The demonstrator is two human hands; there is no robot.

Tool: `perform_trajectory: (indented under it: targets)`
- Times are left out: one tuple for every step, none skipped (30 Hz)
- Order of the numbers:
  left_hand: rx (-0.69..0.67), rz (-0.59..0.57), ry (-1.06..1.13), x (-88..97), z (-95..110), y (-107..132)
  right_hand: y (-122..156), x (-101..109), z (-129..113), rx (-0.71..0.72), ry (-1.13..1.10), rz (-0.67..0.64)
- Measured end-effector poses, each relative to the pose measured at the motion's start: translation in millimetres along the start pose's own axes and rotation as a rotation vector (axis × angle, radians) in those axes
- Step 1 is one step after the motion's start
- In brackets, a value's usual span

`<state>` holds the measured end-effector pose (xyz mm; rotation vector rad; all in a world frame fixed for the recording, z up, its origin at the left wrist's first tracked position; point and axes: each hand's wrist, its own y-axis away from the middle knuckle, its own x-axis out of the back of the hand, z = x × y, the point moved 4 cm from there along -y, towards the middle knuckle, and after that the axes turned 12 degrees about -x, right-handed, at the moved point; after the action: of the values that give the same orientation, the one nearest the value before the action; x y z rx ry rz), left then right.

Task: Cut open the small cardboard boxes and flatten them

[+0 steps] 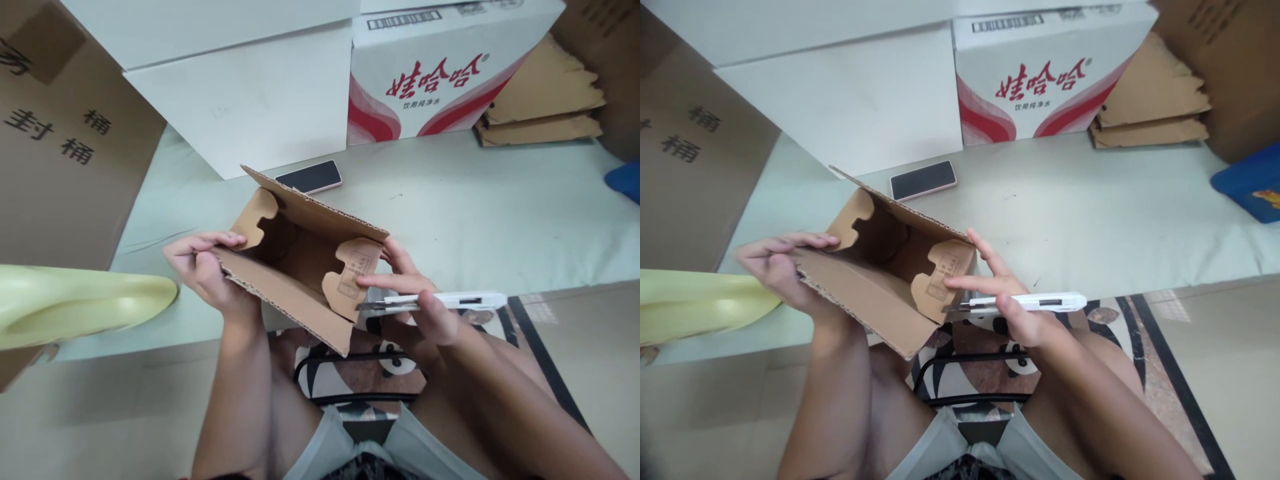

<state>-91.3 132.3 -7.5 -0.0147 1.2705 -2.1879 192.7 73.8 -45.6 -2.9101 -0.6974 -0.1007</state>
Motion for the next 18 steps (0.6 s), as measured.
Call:
perform_trajectory:
  targets:
    - [0.001,0.002,-0.003,-0.6,0,1,0,0,1,0.000,-0.010,0.001]
    - [0.003,0.001,-0.008,-1.5,1,1,0,0,1,-0.005,-0.026,-0.001]
    - [0.006,-0.002,-0.012,-2.6,2,2,0,1,2,-0.008,-0.041,-0.003]
    - [0.007,-0.004,-0.014,-3.8,2,2,-1,1,1,-0.008,-0.055,-0.008]
    - [0.010,-0.004,-0.013,-4.8,3,3,-1,1,1,-0.005,-0.070,-0.012]
    - [0.015,-0.002,-0.013,-5.5,3,3,-2,1,1,-0.002,-0.081,-0.018]
    - [0.016,0.000,-0.011,-6.0,3,3,-2,0,0,0.003,-0.087,-0.022]
    - [0.013,0.000,-0.006,-6.3,3,3,-3,0,0,0.010,-0.087,-0.024]
    - [0.008,-0.002,0.002,-6.3,3,3,-3,0,0,0.012,-0.082,-0.024]
    - [-0.001,-0.005,0.017,-6.0,3,3,-4,-1,0,0.013,-0.077,-0.023]
    - [-0.004,-0.011,0.036,-5.4,3,3,-4,-1,1,0.016,-0.074,-0.020]
    - [-0.006,-0.017,0.050,-4.4,2,3,-3,0,1,0.019,-0.071,-0.019]
    - [-0.010,-0.027,0.051,-3.1,3,4,-3,0,1,0.021,-0.069,-0.018]
    - [-0.009,-0.045,0.035,-1.7,3,4,-3,0,2,0.024,-0.068,-0.016]
    - [-0.002,-0.081,-0.004,-0.6,3,6,-3,0,2,0.029,-0.068,-0.012]
    - [0.005,-0.138,-0.066,0.0,3,7,-2,0,1,0.035,-0.070,-0.006]
    - [0.009,-0.214,-0.143,-0.2,3,9,-2,0,1,0.040,-0.069,0.000]
    - [0.007,-0.296,-0.222,-0.8,3,12,-2,0,1,0.048,-0.067,0.006]
